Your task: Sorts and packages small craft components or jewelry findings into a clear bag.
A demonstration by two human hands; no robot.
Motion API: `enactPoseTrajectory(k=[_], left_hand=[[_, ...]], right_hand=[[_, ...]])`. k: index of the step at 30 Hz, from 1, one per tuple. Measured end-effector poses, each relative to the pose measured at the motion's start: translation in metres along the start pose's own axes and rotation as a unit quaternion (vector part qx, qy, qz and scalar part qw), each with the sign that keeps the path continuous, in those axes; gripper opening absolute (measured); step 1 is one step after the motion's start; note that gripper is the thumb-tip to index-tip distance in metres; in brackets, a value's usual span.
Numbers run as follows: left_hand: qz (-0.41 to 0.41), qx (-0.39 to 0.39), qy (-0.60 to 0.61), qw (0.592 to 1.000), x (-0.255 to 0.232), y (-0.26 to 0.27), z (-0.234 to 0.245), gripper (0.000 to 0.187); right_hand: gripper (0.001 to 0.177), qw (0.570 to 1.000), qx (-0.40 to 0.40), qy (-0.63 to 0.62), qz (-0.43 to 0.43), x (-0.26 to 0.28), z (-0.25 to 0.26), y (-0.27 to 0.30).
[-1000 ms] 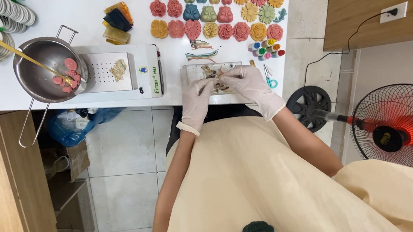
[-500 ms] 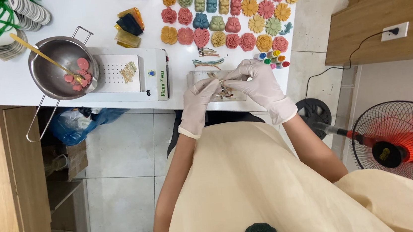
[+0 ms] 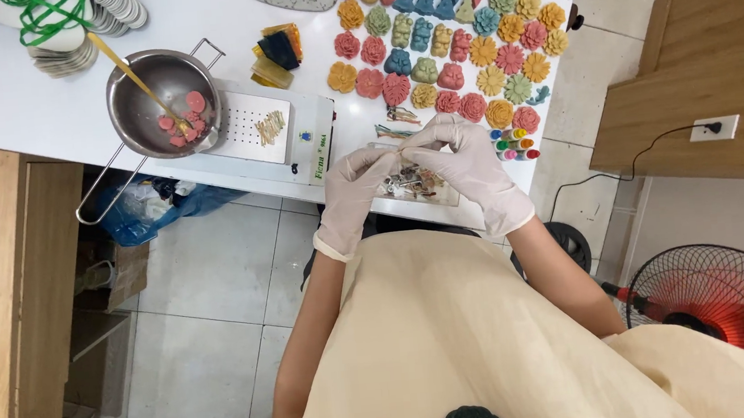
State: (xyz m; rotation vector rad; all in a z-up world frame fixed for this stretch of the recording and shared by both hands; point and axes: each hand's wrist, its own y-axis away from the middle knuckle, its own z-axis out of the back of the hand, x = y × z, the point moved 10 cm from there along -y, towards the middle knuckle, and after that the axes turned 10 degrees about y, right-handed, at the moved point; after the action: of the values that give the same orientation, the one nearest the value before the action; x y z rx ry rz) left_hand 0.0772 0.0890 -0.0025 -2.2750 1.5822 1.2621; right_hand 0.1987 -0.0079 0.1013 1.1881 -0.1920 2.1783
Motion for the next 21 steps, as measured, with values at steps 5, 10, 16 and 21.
enactPoseTrajectory(k=[5,10,16,21], left_hand=[[-0.024,0.046,-0.013,0.999,-0.014,0.003,-0.008,0.013],[-0.021,0.001,-0.003,1.000,-0.013,0.006,0.022,0.015],[-0.040,-0.119,-0.025,0.992,-0.040,0.038,0.080,0.022],[-0.098,-0.211,-0.007,0.972,-0.058,0.061,0.133,0.022]], right_hand=[[0.008,0.978,0.023,-0.206,-0.033,-0.011,-0.019,-0.005],[0.011,0.973,0.038,-0.209,-0.085,-0.014,-0.041,-0.026],[0.017,0.991,0.109,-0.073,0.000,0.026,-0.080,-0.089],[0.017,0.984,0.148,0.027,0.099,0.085,-0.130,-0.133]])
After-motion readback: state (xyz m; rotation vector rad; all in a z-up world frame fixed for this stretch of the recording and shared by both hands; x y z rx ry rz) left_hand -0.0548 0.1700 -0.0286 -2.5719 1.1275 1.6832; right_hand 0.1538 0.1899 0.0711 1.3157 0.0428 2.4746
